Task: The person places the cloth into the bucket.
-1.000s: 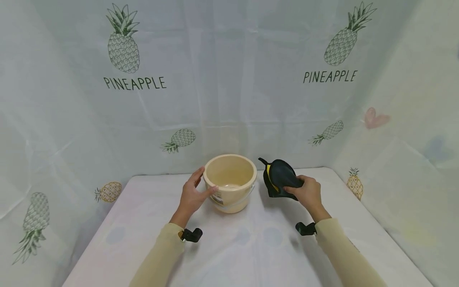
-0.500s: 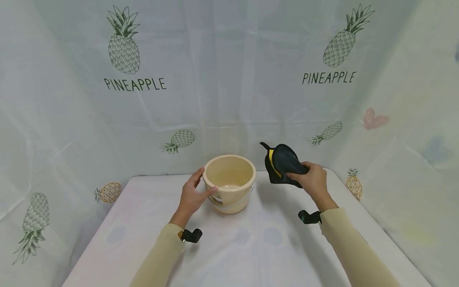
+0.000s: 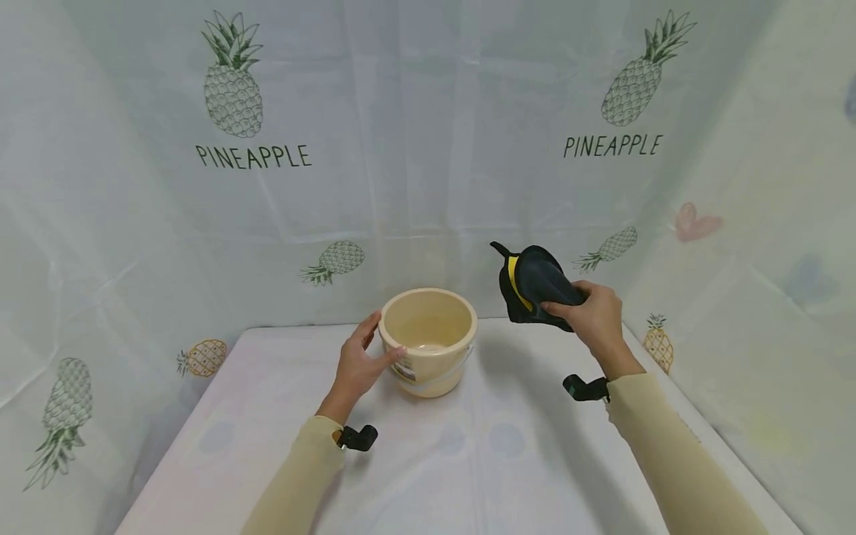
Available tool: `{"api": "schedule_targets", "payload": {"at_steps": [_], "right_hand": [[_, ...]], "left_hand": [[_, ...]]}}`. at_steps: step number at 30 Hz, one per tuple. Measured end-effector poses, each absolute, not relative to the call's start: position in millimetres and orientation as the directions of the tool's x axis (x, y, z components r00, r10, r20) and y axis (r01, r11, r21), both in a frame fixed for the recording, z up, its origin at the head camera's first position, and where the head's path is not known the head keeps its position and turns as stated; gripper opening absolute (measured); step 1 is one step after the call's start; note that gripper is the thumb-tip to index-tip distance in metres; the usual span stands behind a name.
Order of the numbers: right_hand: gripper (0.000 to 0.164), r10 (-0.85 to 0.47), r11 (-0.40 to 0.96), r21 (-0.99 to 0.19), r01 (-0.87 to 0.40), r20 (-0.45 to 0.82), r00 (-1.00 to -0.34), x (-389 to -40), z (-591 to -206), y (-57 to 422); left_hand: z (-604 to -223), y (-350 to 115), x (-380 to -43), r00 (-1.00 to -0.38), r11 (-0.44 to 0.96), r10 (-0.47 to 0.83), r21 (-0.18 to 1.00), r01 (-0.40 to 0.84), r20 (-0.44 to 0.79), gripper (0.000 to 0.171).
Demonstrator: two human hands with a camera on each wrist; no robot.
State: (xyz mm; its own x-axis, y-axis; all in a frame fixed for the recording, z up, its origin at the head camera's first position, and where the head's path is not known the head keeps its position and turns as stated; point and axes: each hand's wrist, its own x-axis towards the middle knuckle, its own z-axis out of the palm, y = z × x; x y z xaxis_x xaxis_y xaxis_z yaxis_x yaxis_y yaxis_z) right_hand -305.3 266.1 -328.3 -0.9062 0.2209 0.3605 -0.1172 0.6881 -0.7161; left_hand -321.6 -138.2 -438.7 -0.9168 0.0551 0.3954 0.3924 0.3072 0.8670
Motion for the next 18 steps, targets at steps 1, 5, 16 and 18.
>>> {"api": "schedule_targets", "payload": {"at_steps": [1, 5, 16, 18], "right_hand": [[0.059, 0.223, 0.685, -0.719, -0.116, 0.358, -0.907, -305.2, -327.0, 266.4], [0.059, 0.223, 0.674, -0.729, -0.118, 0.354, -0.908, -304.5, -323.3, 266.3], [0.059, 0.235, 0.605, -0.789, -0.106, 0.304, -0.923, -302.4, -322.1, 265.0], [0.059, 0.234, 0.605, -0.788, -0.11, 0.308, -0.922, -302.8, -322.5, 263.8]], "left_hand": [[-438.8, -138.4, -321.8, -0.917, 0.309, 0.055, 0.867, 0.391, 0.394, 0.091], [-439.6, -139.2, -323.3, -0.918, 0.314, 0.053, 0.866, 0.39, 0.394, 0.091], [-438.6, -138.3, -322.0, -0.921, 0.321, 0.056, 0.866, 0.382, 0.386, 0.093], [-438.5, -137.7, -321.8, -0.921, 0.318, 0.052, 0.868, 0.381, 0.386, 0.092]]}}
